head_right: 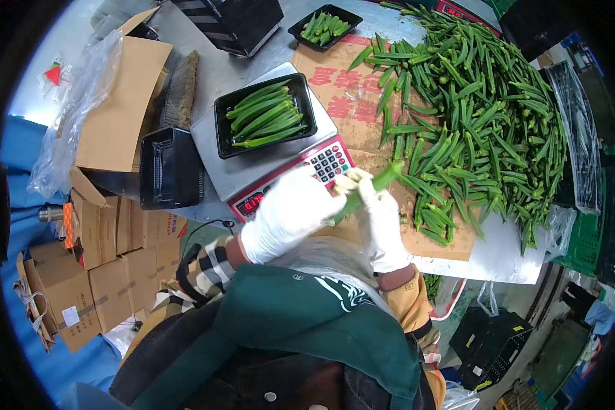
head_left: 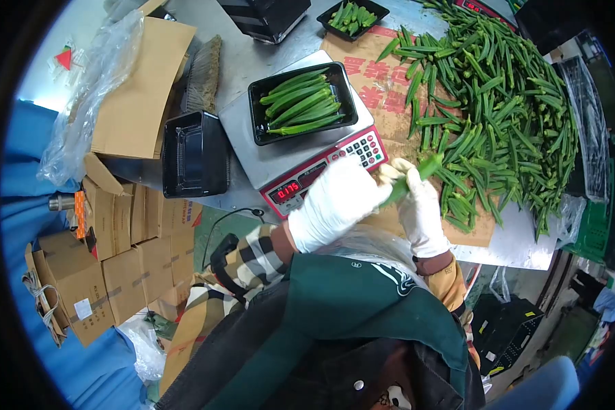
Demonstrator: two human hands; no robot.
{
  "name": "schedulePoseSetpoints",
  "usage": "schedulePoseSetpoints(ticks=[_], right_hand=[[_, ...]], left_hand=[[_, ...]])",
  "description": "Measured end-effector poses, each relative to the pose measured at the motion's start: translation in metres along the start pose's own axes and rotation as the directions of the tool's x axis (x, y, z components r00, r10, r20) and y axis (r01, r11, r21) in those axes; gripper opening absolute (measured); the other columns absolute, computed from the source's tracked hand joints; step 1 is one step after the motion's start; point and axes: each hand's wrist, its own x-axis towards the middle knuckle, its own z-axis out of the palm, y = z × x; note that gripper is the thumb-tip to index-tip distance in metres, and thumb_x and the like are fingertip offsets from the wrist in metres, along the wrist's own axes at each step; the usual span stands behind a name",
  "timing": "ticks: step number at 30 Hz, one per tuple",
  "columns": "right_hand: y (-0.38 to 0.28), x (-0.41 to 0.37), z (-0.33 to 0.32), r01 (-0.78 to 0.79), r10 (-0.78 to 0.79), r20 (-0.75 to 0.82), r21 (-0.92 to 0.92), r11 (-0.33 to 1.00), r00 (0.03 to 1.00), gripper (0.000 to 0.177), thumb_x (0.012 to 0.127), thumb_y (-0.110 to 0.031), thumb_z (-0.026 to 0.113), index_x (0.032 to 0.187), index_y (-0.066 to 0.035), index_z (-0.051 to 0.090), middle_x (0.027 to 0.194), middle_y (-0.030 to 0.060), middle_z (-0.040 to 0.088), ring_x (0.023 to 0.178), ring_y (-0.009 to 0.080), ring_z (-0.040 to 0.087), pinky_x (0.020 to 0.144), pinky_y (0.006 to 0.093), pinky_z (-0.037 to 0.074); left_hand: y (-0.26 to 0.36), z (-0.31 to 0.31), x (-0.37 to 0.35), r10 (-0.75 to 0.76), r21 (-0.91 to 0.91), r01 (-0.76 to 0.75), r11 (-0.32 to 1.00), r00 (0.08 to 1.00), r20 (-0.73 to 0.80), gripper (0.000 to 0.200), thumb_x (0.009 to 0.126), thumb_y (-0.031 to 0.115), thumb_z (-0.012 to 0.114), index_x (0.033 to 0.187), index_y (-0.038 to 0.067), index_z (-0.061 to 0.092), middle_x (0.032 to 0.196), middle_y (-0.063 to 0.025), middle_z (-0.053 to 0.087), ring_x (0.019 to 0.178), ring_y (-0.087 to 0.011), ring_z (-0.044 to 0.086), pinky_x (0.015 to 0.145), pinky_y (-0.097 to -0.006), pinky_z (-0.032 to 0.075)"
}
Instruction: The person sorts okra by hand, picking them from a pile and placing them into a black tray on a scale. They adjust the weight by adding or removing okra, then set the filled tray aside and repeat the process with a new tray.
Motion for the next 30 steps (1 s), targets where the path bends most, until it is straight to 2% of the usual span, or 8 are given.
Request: schedulePoseSetpoints(ticks=[2, 4, 8, 11, 14, 21, 26, 30], right_hand=[[0.002, 0.002, -0.028, -0.034, 0.025, -0.186, -0.044, 0.998, 0.982, 0.028, 0.100, -0.018, 0.065, 0.119, 0.002, 0.062, 0.102, 0.0118, 0.070, 0.090, 0.0206, 0.066, 0.085, 0.0355, 0.055], [0.002, -0.005, -0.058, -0.040, 0.058, -0.197, 0.094, 0.995, 0.979, 0.021, 0.101, -0.021, 0.063, 0.114, -0.004, 0.064, 0.097, 0.0070, 0.067, 0.084, 0.0185, 0.062, 0.081, 0.0337, 0.053], [0.009, -0.013, -0.100, -0.027, 0.106, -0.285, 0.267, 0.963, 0.953, 0.016, 0.100, -0.020, 0.063, 0.111, -0.008, 0.063, 0.094, 0.0043, 0.065, 0.081, 0.0163, 0.060, 0.074, 0.0335, 0.051], [0.015, -0.015, -0.105, -0.051, 0.152, -0.298, 0.323, 0.945, 0.942, 0.017, 0.101, -0.020, 0.061, 0.112, -0.007, 0.062, 0.097, 0.0044, 0.066, 0.081, 0.0165, 0.060, 0.075, 0.0333, 0.051], [0.022, -0.014, -0.096, -0.106, 0.177, -0.224, 0.295, 0.950, 0.958, 0.018, 0.102, -0.021, 0.060, 0.114, -0.007, 0.064, 0.097, 0.0040, 0.068, 0.080, 0.0168, 0.063, 0.075, 0.0341, 0.053], [0.030, -0.009, -0.098, -0.170, 0.229, -0.238, 0.242, 0.955, 0.944, 0.022, 0.103, -0.022, 0.059, 0.116, -0.005, 0.063, 0.098, 0.0063, 0.067, 0.082, 0.0182, 0.060, 0.074, 0.0340, 0.052], [0.030, -0.009, -0.103, -0.147, 0.220, -0.290, 0.252, 0.956, 0.932, 0.021, 0.102, -0.023, 0.061, 0.115, -0.007, 0.064, 0.098, 0.0061, 0.068, 0.083, 0.0177, 0.061, 0.075, 0.0337, 0.051], [0.026, -0.013, -0.104, -0.110, 0.209, -0.335, 0.293, 0.950, 0.919, 0.020, 0.102, -0.020, 0.060, 0.115, -0.004, 0.064, 0.097, 0.0080, 0.068, 0.081, 0.0189, 0.062, 0.073, 0.0334, 0.053]], left_hand=[[-0.005, -0.004, -0.003, -0.027, -0.239, 0.020, 0.971, 0.999, -0.026, 0.031, 0.076, 0.011, 0.073, 0.107, 0.008, 0.070, 0.090, -0.0057, 0.064, 0.091, -0.0262, 0.062, 0.083, -0.0401, 0.051], [-0.029, -0.030, -0.009, -0.233, -0.191, 0.215, 0.958, 0.970, -0.076, 0.035, 0.079, 0.005, 0.076, 0.114, 0.009, 0.071, 0.112, -0.0110, 0.067, 0.106, -0.0254, 0.064, 0.096, -0.0356, 0.052], [-0.111, -0.046, -0.044, -0.671, -0.279, 0.615, 0.738, 0.625, -0.400, 0.032, 0.093, 0.006, 0.068, 0.125, 0.004, 0.066, 0.114, -0.0131, 0.069, 0.105, -0.0249, 0.064, 0.097, -0.0369, 0.050], [-0.147, -0.046, -0.068, -0.887, -0.462, 0.765, 0.449, 0.445, -0.125, 0.042, 0.096, 0.018, 0.069, 0.133, 0.000, 0.059, 0.116, -0.0123, 0.068, 0.102, -0.0169, 0.066, 0.094, -0.0328, 0.052], [-0.147, -0.032, -0.066, -0.856, -0.666, 0.745, -0.014, 0.336, 0.394, 0.040, 0.097, 0.019, 0.067, 0.131, -0.002, 0.058, 0.116, -0.0118, 0.066, 0.100, -0.0163, 0.064, 0.081, -0.0322, 0.060], [-0.187, -0.018, -0.004, -0.734, -0.641, 0.739, -0.207, 0.316, 0.601, 0.029, 0.099, 0.017, 0.062, 0.122, 0.000, 0.059, 0.104, -0.0116, 0.069, 0.077, -0.0225, 0.071, 0.070, -0.0361, 0.061], [-0.226, 0.021, 0.095, -0.616, -0.665, 0.709, -0.233, 0.421, 0.665, 0.029, 0.097, 0.014, 0.064, 0.121, -0.001, 0.057, 0.104, -0.0170, 0.067, 0.089, -0.0312, 0.073, 0.076, -0.0417, 0.062], [-0.241, 0.104, 0.151, -0.548, -0.642, 0.465, -0.610, 0.338, 0.765, 0.030, 0.099, 0.004, 0.053, 0.121, -0.017, 0.047, 0.115, -0.0325, 0.061, 0.106, -0.0461, 0.067, 0.089, -0.0502, 0.061]])
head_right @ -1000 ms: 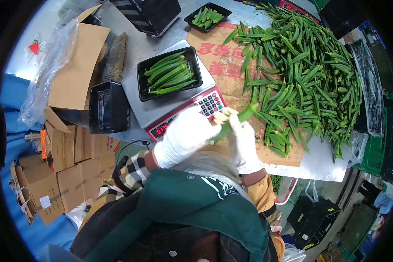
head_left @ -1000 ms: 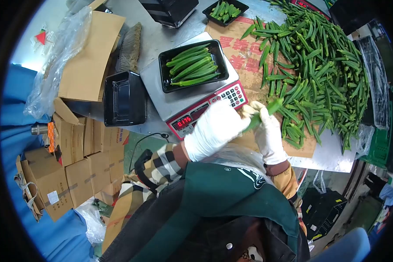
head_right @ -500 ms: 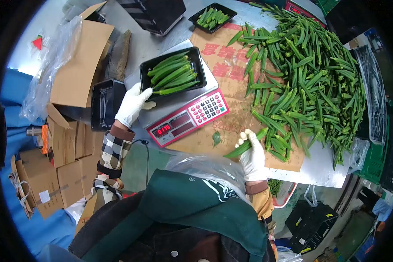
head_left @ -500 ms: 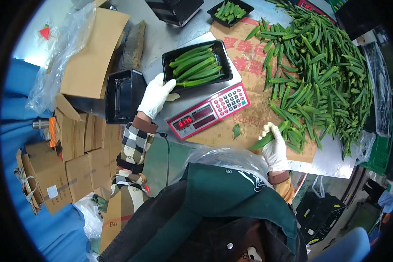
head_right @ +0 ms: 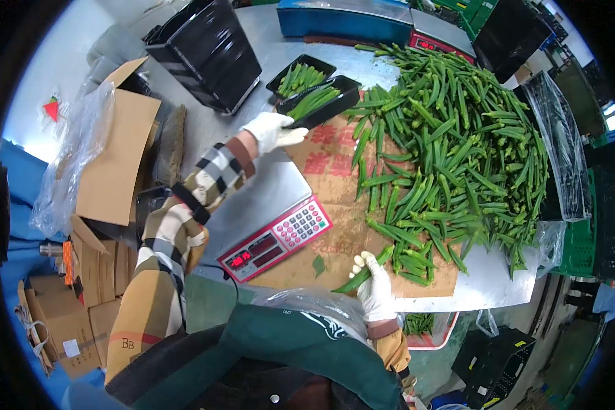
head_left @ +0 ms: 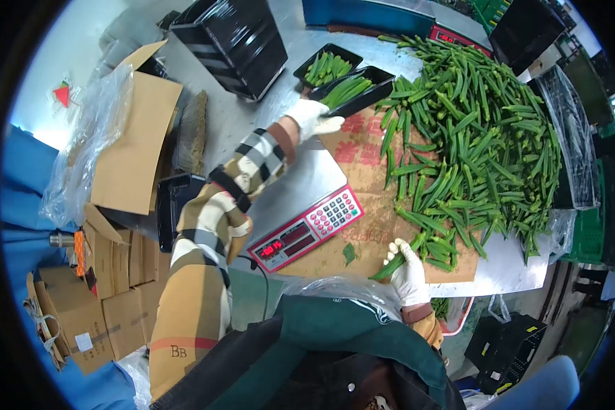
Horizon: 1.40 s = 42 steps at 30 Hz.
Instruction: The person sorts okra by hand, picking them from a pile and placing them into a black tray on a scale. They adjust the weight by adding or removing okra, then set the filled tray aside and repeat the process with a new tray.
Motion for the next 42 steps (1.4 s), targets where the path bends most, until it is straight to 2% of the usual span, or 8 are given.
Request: schedulePoseSetpoints(ticks=[4, 9, 11, 15, 22, 29, 39, 42], right_hand=[[-0.008, -0.002, -0.013, 0.058, -0.057, -0.030, 0.028, 0.998, 0.998, 0.021, 0.102, -0.019, 0.061, 0.116, -0.003, 0.063, 0.098, 0.0085, 0.068, 0.081, 0.0187, 0.062, 0.073, 0.0331, 0.053], [-0.013, 0.000, -0.043, 0.114, -0.110, -0.093, 0.040, 0.993, 0.990, 0.024, 0.100, -0.022, 0.063, 0.118, -0.005, 0.063, 0.100, 0.0075, 0.068, 0.083, 0.0193, 0.064, 0.075, 0.0346, 0.053], [-0.014, 0.000, -0.046, 0.146, -0.140, -0.107, 0.050, 0.988, 0.984, 0.024, 0.101, -0.022, 0.063, 0.116, -0.004, 0.062, 0.099, 0.0082, 0.068, 0.082, 0.0195, 0.063, 0.074, 0.0347, 0.053], [-0.017, -0.002, -0.039, 0.146, -0.137, -0.136, 0.062, 0.987, 0.981, 0.022, 0.101, -0.021, 0.062, 0.115, -0.004, 0.062, 0.097, 0.0081, 0.067, 0.081, 0.0193, 0.062, 0.072, 0.0351, 0.053], [-0.009, 0.006, -0.024, 0.050, -0.051, 0.008, 0.074, 0.996, 0.999, 0.026, 0.103, -0.026, 0.058, 0.118, -0.006, 0.060, 0.101, 0.0080, 0.064, 0.087, 0.0219, 0.060, 0.078, 0.0387, 0.052], [-0.035, -0.014, 0.005, 0.093, -0.131, 0.346, 0.124, 0.988, 0.929, 0.060, 0.102, -0.038, 0.049, 0.150, -0.002, 0.041, 0.147, 0.0205, 0.052, 0.124, 0.0290, 0.056, 0.108, 0.0457, 0.044], [-0.046, -0.029, 0.006, 0.234, -0.251, 0.369, 0.091, 0.968, 0.895, 0.061, 0.099, -0.028, 0.052, 0.152, -0.003, 0.036, 0.145, 0.0233, 0.053, 0.119, 0.0306, 0.060, 0.102, 0.0439, 0.048], [-0.044, -0.032, -0.001, 0.233, -0.258, 0.355, 0.112, 0.966, 0.899, 0.058, 0.099, -0.027, 0.052, 0.150, -0.002, 0.038, 0.141, 0.0224, 0.055, 0.117, 0.0299, 0.060, 0.101, 0.0441, 0.048]], left_hand=[[-0.020, -0.018, 0.109, 0.226, 0.939, -0.251, 0.233, 0.954, 0.199, 0.051, 0.093, 0.040, 0.057, 0.113, -0.006, 0.063, 0.109, -0.0226, 0.068, 0.098, -0.0337, 0.069, 0.085, -0.0422, 0.059], [0.021, 0.008, 0.093, 0.192, 0.793, -0.014, -0.609, 0.968, 0.164, 0.033, 0.098, 0.024, 0.058, 0.116, -0.003, 0.064, 0.115, -0.0176, 0.067, 0.100, -0.0254, 0.068, 0.084, -0.0408, 0.062], [0.039, 0.000, 0.097, 0.272, 0.877, 0.027, -0.480, 0.955, 0.119, 0.027, 0.099, 0.016, 0.059, 0.118, -0.003, 0.061, 0.118, -0.0183, 0.064, 0.103, -0.0273, 0.066, 0.085, -0.0434, 0.063], [0.054, -0.012, 0.107, 0.334, 0.200, -0.300, 0.933, 0.927, -0.171, 0.029, 0.096, 0.007, 0.062, 0.120, -0.007, 0.053, 0.123, -0.0234, 0.054, 0.110, -0.0403, 0.061, 0.085, -0.0534, 0.062], [0.030, -0.003, -0.107, 0.343, 0.027, -0.385, 0.922, 0.850, 0.400, 0.045, 0.101, 0.022, 0.060, 0.140, 0.002, 0.050, 0.132, -0.0152, 0.058, 0.125, -0.0317, 0.058, 0.105, -0.0469, 0.049], [0.010, -0.110, -0.268, 0.836, 0.856, -0.390, 0.339, 0.542, -0.084, 0.051, 0.102, 0.029, 0.060, 0.142, -0.002, 0.053, 0.139, -0.0120, 0.058, 0.126, -0.0197, 0.054, 0.109, -0.0324, 0.040], [-0.101, -0.260, -0.264, 0.812, 0.948, 0.130, 0.289, 0.491, -0.315, 0.043, 0.103, 0.029, 0.061, 0.125, -0.007, 0.066, 0.116, -0.0142, 0.073, 0.102, -0.0203, 0.067, 0.096, -0.0306, 0.049], [-0.097, -0.294, -0.260, 0.786, 0.827, -0.209, 0.522, 0.494, -0.372, 0.036, 0.100, 0.020, 0.064, 0.123, -0.008, 0.067, 0.118, -0.0157, 0.072, 0.104, -0.0203, 0.067, 0.098, -0.0307, 0.049]])
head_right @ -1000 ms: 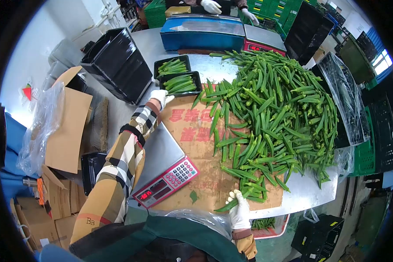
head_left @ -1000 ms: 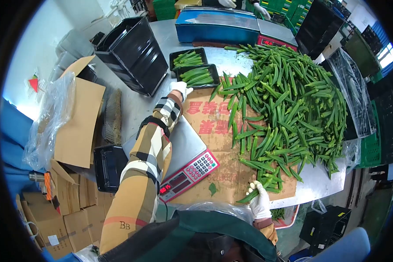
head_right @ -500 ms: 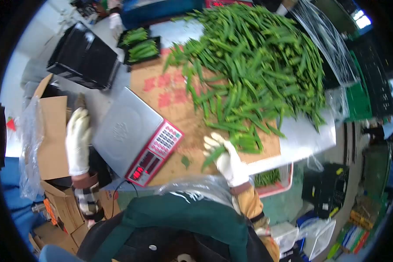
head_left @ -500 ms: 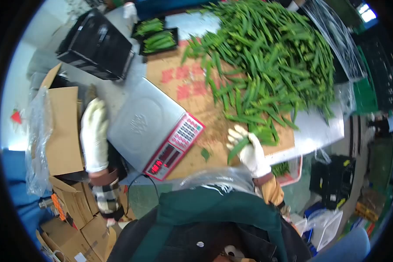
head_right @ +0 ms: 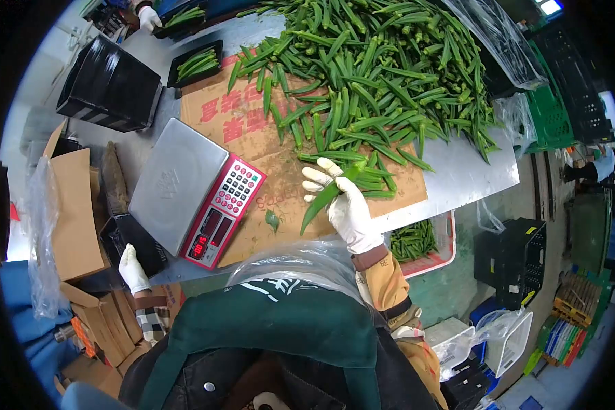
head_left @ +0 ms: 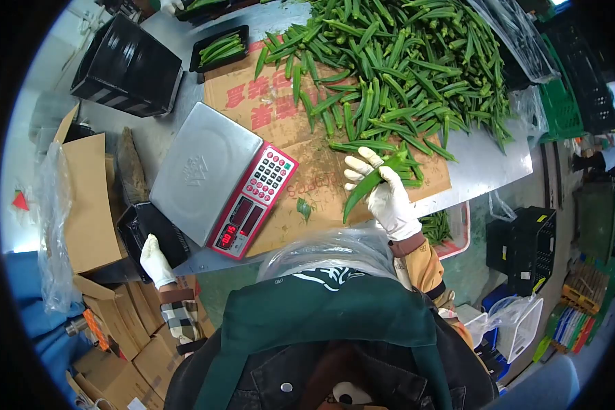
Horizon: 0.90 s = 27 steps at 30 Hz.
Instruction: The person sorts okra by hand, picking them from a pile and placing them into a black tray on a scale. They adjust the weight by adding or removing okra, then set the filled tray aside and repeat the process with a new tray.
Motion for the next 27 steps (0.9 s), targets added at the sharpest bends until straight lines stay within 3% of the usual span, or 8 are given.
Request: schedulePoseSetpoints(ticks=[4, 7, 11, 14, 16, 19, 22, 27], right_hand=[[-0.001, -0.011, -0.040, -0.012, 0.010, -0.154, -0.016, 1.000, 0.988, 0.044, 0.099, -0.022, 0.053, 0.137, 0.000, 0.052, 0.121, 0.0195, 0.066, 0.101, 0.0280, 0.066, 0.093, 0.0438, 0.053], [-0.007, -0.026, -0.080, -0.005, -0.068, -0.402, -0.177, 0.984, 0.913, 0.026, 0.097, -0.011, 0.057, 0.118, 0.001, 0.065, 0.095, 0.0131, 0.073, 0.075, 0.0196, 0.068, 0.072, 0.0329, 0.057], [-0.018, -0.033, -0.116, -0.032, -0.418, -0.507, -0.664, 0.747, 0.754, 0.021, 0.095, -0.010, 0.067, 0.115, -0.001, 0.067, 0.092, 0.0090, 0.073, 0.067, 0.0130, 0.063, 0.064, 0.0288, 0.054], [-0.020, -0.020, -0.126, 0.031, -0.715, -0.187, -0.959, 0.281, 0.673, 0.023, 0.090, -0.005, 0.068, 0.113, 0.000, 0.067, 0.102, 0.0116, 0.073, 0.083, 0.0186, 0.069, 0.075, 0.0299, 0.054], [-0.030, -0.021, -0.122, -0.062, -0.696, -0.026, -0.998, -0.027, 0.717, 0.036, 0.080, -0.003, 0.072, 0.116, -0.003, 0.068, 0.113, 0.0135, 0.070, 0.101, 0.0287, 0.066, 0.090, 0.0366, 0.052], [-0.037, -0.009, -0.124, 0.036, -0.565, 0.251, -0.931, -0.362, 0.786, 0.057, 0.069, -0.004, 0.077, 0.124, -0.008, 0.065, 0.126, 0.0100, 0.067, 0.115, 0.0322, 0.057, 0.099, 0.0414, 0.048], [-0.033, 0.008, -0.118, -0.084, -0.387, 0.177, -0.818, -0.570, 0.905, 0.068, 0.066, -0.005, 0.080, 0.131, -0.011, 0.061, 0.135, 0.0089, 0.061, 0.117, 0.0321, 0.055, 0.097, 0.0409, 0.050], [-0.039, 0.017, -0.120, -0.138, -0.378, 0.133, -0.782, -0.608, 0.916, 0.073, 0.063, -0.005, 0.082, 0.132, -0.012, 0.060, 0.125, 0.0084, 0.061, 0.116, 0.0312, 0.054, 0.095, 0.0417, 0.050]], left_hand=[[0.048, -0.013, -0.007, -0.298, -0.597, 0.177, 0.782, 0.948, -0.109, 0.030, 0.095, 0.010, 0.069, 0.118, -0.008, 0.070, 0.114, -0.0133, 0.072, 0.100, -0.0190, 0.065, 0.098, -0.0323, 0.050], [0.085, -0.015, -0.012, -0.007, -0.242, -0.115, 0.963, 0.892, -0.452, 0.029, 0.098, 0.015, 0.066, 0.118, -0.005, 0.070, 0.113, -0.0099, 0.071, 0.095, -0.0158, 0.062, 0.092, -0.0318, 0.051], [0.149, 0.035, -0.046, 0.426, 0.277, -0.398, 0.875, 0.903, -0.050, 0.024, 0.095, 0.015, 0.071, 0.113, 0.000, 0.073, 0.099, -0.0082, 0.072, 0.091, -0.0155, 0.063, 0.088, -0.0291, 0.050], [0.159, 0.065, -0.057, 0.436, 0.457, -0.599, 0.658, 0.797, 0.418, 0.031, 0.087, 0.014, 0.077, 0.117, 0.005, 0.073, 0.099, -0.0106, 0.069, 0.098, -0.0250, 0.064, 0.091, -0.0372, 0.050], [0.170, 0.087, -0.071, 0.507, 0.464, -0.679, 0.569, 0.734, 0.451, 0.043, 0.083, 0.013, 0.080, 0.124, 0.007, 0.070, 0.110, -0.0113, 0.068, 0.107, -0.0289, 0.061, 0.096, -0.0410, 0.048], [0.243, 0.133, -0.117, 0.610, 0.204, -0.753, 0.626, 0.636, 0.473, 0.046, 0.087, 0.005, 0.074, 0.132, 0.006, 0.065, 0.125, -0.0119, 0.064, 0.117, -0.0265, 0.058, 0.106, -0.0374, 0.044], [0.269, 0.195, -0.147, 0.624, -0.141, -0.691, 0.709, 0.522, 0.582, 0.036, 0.090, 0.003, 0.071, 0.125, 0.005, 0.069, 0.121, -0.0107, 0.068, 0.114, -0.0225, 0.062, 0.104, -0.0330, 0.046], [0.250, 0.321, -0.175, 0.665, -0.286, -0.788, 0.545, 0.199, 0.719, 0.032, 0.092, 0.019, 0.069, 0.124, 0.011, 0.069, 0.108, -0.0108, 0.070, 0.104, -0.0307, 0.063, 0.092, -0.0392, 0.051]])
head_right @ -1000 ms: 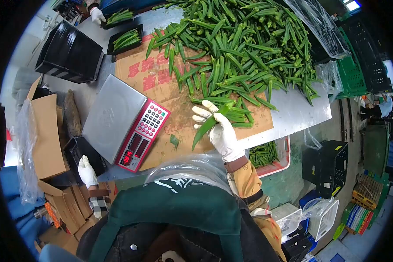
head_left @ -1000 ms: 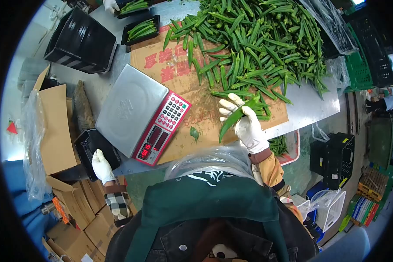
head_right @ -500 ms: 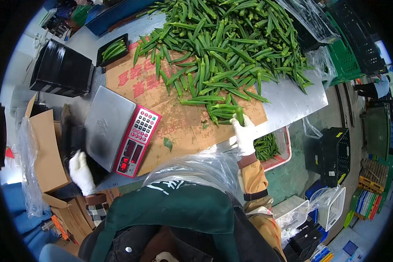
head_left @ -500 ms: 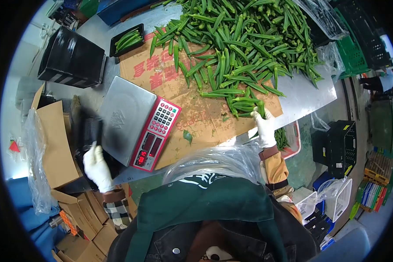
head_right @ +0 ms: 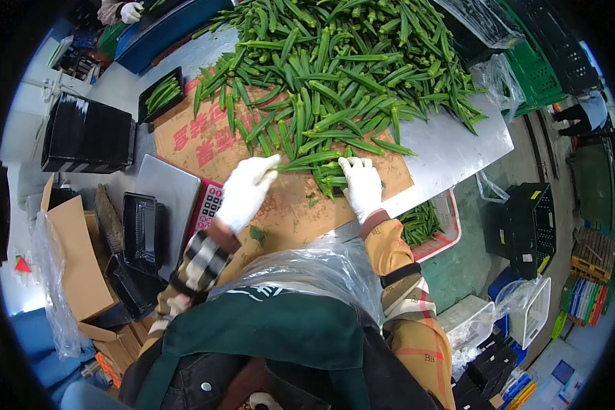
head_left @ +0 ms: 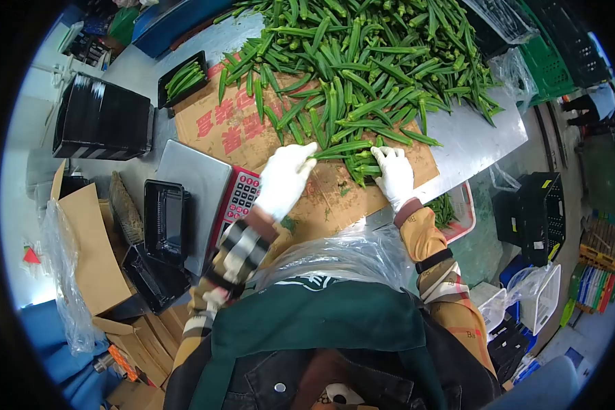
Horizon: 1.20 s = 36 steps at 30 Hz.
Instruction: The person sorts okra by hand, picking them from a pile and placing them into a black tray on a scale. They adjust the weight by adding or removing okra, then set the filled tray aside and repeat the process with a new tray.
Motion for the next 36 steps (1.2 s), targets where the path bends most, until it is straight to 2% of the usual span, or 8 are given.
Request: schedulePoseSetpoints(ticks=[6, 14, 17, 20, 24, 29, 34, 36], right_hand=[[0.015, 0.003, 0.003, 0.038, -0.036, -0.029, 0.047, 0.998, 0.999, 0.071, 0.062, -0.003, 0.080, 0.129, -0.011, 0.060, 0.118, 0.0082, 0.061, 0.114, 0.0299, 0.055, 0.093, 0.0410, 0.050], [0.017, 0.012, -0.011, 0.137, -0.093, -0.263, 0.156, 0.978, 0.960, 0.058, 0.062, -0.005, 0.080, 0.118, -0.011, 0.065, 0.107, 0.0094, 0.066, 0.106, 0.0293, 0.060, 0.087, 0.0401, 0.051], [0.014, 0.008, -0.044, 0.034, 0.148, -0.478, 0.351, 0.936, 0.866, 0.043, 0.073, -0.009, 0.081, 0.113, -0.006, 0.067, 0.103, 0.0120, 0.068, 0.096, 0.0313, 0.066, 0.083, 0.0383, 0.054], [0.037, 0.002, -0.057, -0.198, 0.517, -0.232, 0.738, 0.645, 0.824, 0.039, 0.079, -0.007, 0.078, 0.116, 0.000, 0.066, 0.099, 0.0162, 0.071, 0.085, 0.0240, 0.070, 0.079, 0.0331, 0.055], [0.032, -0.017, -0.070, -0.295, 0.367, -0.091, 0.433, 0.852, 0.926, 0.044, 0.078, -0.011, 0.078, 0.120, -0.002, 0.067, 0.105, 0.0187, 0.073, 0.093, 0.0296, 0.072, 0.082, 0.0374, 0.056], [0.015, -0.048, 0.009, 0.021, -0.004, -0.268, 0.063, 0.998, 0.963, 0.037, 0.073, -0.014, 0.082, 0.107, -0.011, 0.068, 0.105, 0.0118, 0.069, 0.105, 0.0313, 0.063, 0.091, 0.0407, 0.049], [0.008, -0.050, -0.007, -0.201, 0.232, -0.057, 0.331, 0.922, 0.971, 0.046, 0.073, -0.010, 0.078, 0.117, -0.006, 0.064, 0.106, 0.0172, 0.067, 0.101, 0.0384, 0.063, 0.087, 0.0466, 0.050], [0.024, -0.057, -0.006, -0.232, 0.320, -0.179, 0.390, 0.891, 0.930, 0.049, 0.078, -0.012, 0.079, 0.122, -0.001, 0.061, 0.105, 0.0197, 0.067, 0.099, 0.0381, 0.065, 0.087, 0.0447, 0.052]], left_hand=[[-0.008, 0.071, 0.040, 0.112, 0.257, -0.185, 0.949, 0.956, 0.272, 0.056, 0.081, 0.009, 0.071, 0.135, 0.007, 0.056, 0.105, -0.0146, 0.064, 0.098, -0.0354, 0.061, 0.086, -0.0448, 0.051], [-0.026, 0.089, 0.031, 0.004, 0.167, -0.026, 0.986, 0.992, 0.128, 0.046, 0.082, 0.010, 0.070, 0.126, 0.007, 0.058, 0.103, -0.0161, 0.061, 0.100, -0.0388, 0.061, 0.087, -0.0457, 0.051], [-0.026, 0.079, 0.031, -0.099, -0.002, 0.101, 0.995, 0.983, 0.152, 0.044, 0.085, 0.016, 0.067, 0.126, 0.006, 0.056, 0.112, -0.0174, 0.058, 0.107, -0.0387, 0.057, 0.092, -0.0455, 0.050], [-0.007, 0.063, 0.042, 0.108, 0.080, -0.122, 0.989, 0.980, 0.165, 0.044, 0.086, 0.013, 0.065, 0.129, 0.011, 0.057, 0.114, -0.0145, 0.058, 0.105, -0.0352, 0.057, 0.088, -0.0433, 0.051], [0.005, 0.080, 0.054, 0.476, 0.153, -0.536, 0.830, 0.824, 0.307, 0.048, 0.088, 0.004, 0.054, 0.134, 0.018, 0.058, 0.128, -0.0083, 0.060, 0.105, -0.0291, 0.058, 0.082, -0.0388, 0.052], [0.004, 0.098, 0.063, 0.475, 0.245, -0.619, 0.746, 0.753, 0.455, 0.047, 0.086, 0.006, 0.056, 0.133, 0.015, 0.058, 0.123, -0.0069, 0.061, 0.102, -0.0271, 0.058, 0.082, -0.0379, 0.052], [-0.006, 0.092, 0.073, 0.402, 0.259, -0.597, 0.759, 0.743, 0.535, 0.046, 0.086, 0.011, 0.062, 0.132, 0.011, 0.058, 0.108, -0.0078, 0.063, 0.098, -0.0295, 0.059, 0.083, -0.0391, 0.052], [0.009, 0.068, 0.068, 0.337, 0.131, -0.410, 0.903, 0.863, 0.377, 0.048, 0.087, 0.015, 0.065, 0.133, 0.009, 0.057, 0.109, -0.0108, 0.064, 0.101, -0.0315, 0.060, 0.086, -0.0391, 0.051]])
